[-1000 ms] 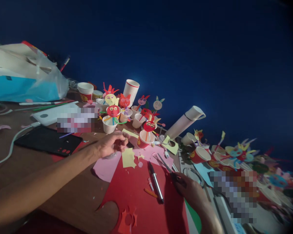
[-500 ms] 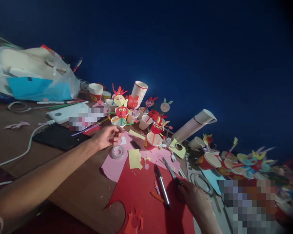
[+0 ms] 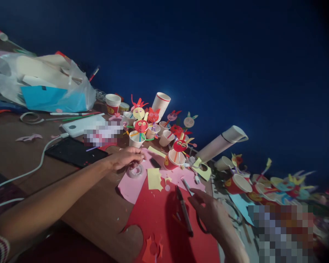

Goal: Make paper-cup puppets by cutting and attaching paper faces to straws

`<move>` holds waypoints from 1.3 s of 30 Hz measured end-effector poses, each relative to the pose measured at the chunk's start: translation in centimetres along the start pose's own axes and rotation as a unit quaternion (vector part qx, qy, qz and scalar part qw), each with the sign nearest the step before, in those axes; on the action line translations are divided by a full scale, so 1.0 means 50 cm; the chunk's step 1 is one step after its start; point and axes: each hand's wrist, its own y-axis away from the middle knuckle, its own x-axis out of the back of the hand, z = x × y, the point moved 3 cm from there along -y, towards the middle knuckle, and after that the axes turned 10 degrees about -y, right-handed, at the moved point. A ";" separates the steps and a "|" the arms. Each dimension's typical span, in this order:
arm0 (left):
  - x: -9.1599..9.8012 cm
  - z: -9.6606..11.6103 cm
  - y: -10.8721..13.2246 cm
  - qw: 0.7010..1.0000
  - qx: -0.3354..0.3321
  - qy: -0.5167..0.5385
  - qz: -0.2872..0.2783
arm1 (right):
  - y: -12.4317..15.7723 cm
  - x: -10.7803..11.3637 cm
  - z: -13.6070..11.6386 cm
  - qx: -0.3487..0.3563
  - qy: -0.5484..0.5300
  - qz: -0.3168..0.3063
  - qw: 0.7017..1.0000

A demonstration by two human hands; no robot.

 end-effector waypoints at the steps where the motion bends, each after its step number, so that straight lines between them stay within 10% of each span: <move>1: 0.000 0.005 0.003 1.000 0.007 0.026 -0.005 | -0.005 -0.005 -0.029 0.034 -0.009 0.003 0.999; 9: 0.021 -0.002 -0.004 0.990 0.019 0.136 0.022 | -0.076 -0.131 -0.242 0.286 -0.014 -0.012 0.958; 16: 0.031 -0.011 -0.012 0.987 0.000 0.154 0.041 | -0.115 -0.215 -0.268 0.343 0.009 0.005 0.939; 21: 0.021 -0.017 -0.017 0.991 -0.023 0.113 0.061 | -0.110 -0.181 -0.245 0.321 -0.248 -0.034 0.913; 26: -0.009 0.026 -0.035 0.993 -0.112 0.014 0.036 | -0.116 -0.139 -0.199 0.174 -0.562 -0.097 0.802; 32: -0.058 0.099 -0.058 0.979 -0.143 -0.076 -0.126 | -0.114 -0.108 -0.184 0.169 -0.627 -0.065 0.757; 39: -0.066 0.100 -0.092 0.971 -0.155 -0.047 -0.176 | -0.110 -0.089 -0.191 0.159 -0.656 -0.049 0.736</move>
